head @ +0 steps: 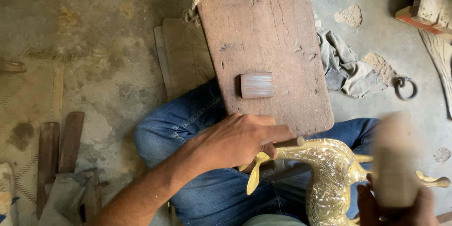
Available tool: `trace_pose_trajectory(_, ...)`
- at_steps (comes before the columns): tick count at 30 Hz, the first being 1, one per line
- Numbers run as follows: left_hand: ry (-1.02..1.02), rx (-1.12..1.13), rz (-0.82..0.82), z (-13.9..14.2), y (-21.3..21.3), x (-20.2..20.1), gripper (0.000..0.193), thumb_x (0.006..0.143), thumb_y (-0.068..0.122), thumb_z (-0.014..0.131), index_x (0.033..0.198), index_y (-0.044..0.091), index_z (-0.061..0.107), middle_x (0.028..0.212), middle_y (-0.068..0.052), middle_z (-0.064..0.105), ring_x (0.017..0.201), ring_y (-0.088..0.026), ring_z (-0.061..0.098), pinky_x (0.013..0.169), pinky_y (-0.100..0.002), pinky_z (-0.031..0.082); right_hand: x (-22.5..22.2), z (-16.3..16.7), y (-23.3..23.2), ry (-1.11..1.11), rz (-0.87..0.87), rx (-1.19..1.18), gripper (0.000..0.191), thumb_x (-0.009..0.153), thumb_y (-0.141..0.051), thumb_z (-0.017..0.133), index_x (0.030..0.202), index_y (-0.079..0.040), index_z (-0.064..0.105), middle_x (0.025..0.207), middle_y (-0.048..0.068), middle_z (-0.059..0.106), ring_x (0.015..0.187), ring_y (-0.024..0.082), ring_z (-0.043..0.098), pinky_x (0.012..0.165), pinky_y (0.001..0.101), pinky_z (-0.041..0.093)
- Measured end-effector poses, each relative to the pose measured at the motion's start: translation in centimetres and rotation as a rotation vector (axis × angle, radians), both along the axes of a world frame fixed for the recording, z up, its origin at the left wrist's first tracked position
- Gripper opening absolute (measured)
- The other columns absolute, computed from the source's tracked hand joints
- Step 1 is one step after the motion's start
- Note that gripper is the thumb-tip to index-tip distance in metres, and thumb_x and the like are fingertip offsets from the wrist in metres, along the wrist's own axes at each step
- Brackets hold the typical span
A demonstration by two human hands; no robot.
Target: The person sits on the floor holding a brass deer figurine against a wooden board and uses a chisel and wooden mallet to hammer decorative patterns into the metal surface, repositioning the figurine and chisel repeatedly to work different areas of the engraved design.
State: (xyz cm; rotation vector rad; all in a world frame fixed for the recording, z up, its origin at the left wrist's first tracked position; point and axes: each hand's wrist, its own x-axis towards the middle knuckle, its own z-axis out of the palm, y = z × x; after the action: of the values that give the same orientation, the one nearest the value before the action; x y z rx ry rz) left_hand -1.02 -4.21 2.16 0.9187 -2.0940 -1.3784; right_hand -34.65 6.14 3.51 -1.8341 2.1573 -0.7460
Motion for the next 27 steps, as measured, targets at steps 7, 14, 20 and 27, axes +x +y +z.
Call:
trace_pose_trajectory(7, -0.045, -0.161, 0.098, -0.4, 1.5, -0.7, 0.035, 0.089, 0.015, 0.077, 0.122, 0.021, 0.066, 0.080, -0.005, 0.066, 0.070, -0.022, 0.071, 0.060, -0.039, 0.055, 1.5, 4.4, -2.2, 0.611, 0.245, 0.358, 0.066, 0.074, -0.013, 0.082, 0.137, -0.011, 0.061, 0.099, 0.016, 0.075, 0.088, 0.029, 0.078, 0.081, 0.0405, 0.062)
trace_pose_trajectory(14, -0.079, -0.096, 0.262, 0.2, 1.8, -0.3, 0.027, 0.099, 0.015, 0.068, 0.124, 0.008, 0.062, 0.095, -0.009, 0.067, 0.068, -0.022, 0.071, 0.055, -0.031, 0.059, -0.6, 3.9, -1.5, 0.322, 0.084, 0.392, 0.074, 0.070, -0.016, 0.084, 0.139, -0.010, 0.060, 0.103, 0.013, 0.078, 0.095, 0.027, 0.078, 0.084, 0.0386, 0.061)
trace_pose_trajectory(20, 0.039, -0.168, 0.440, 1.0, 2.3, 0.7, 0.033, 0.093, 0.020, 0.075, 0.116, 0.003, 0.059, 0.096, -0.015, 0.069, 0.079, -0.033, 0.072, 0.065, -0.041, 0.056, -3.1, 2.4, 0.0, 0.261, 0.032, 0.391, 0.077, 0.069, -0.019, 0.086, 0.141, -0.007, 0.060, 0.109, 0.018, 0.075, 0.094, 0.029, 0.077, 0.081, 0.0408, 0.061)
trace_pose_trajectory(27, 0.019, 0.070, 0.309, 0.7, 1.6, -0.2, 0.038, 0.091, 0.017, 0.071, 0.126, 0.007, 0.060, 0.094, -0.010, 0.075, 0.084, -0.024, 0.080, 0.062, -0.037, 0.059, -2.4, 3.5, -0.4, 0.287, -0.008, 0.401, 0.076, 0.070, -0.018, 0.085, 0.141, -0.004, 0.059, 0.104, 0.020, 0.076, 0.093, 0.031, 0.077, 0.083, 0.0423, 0.062)
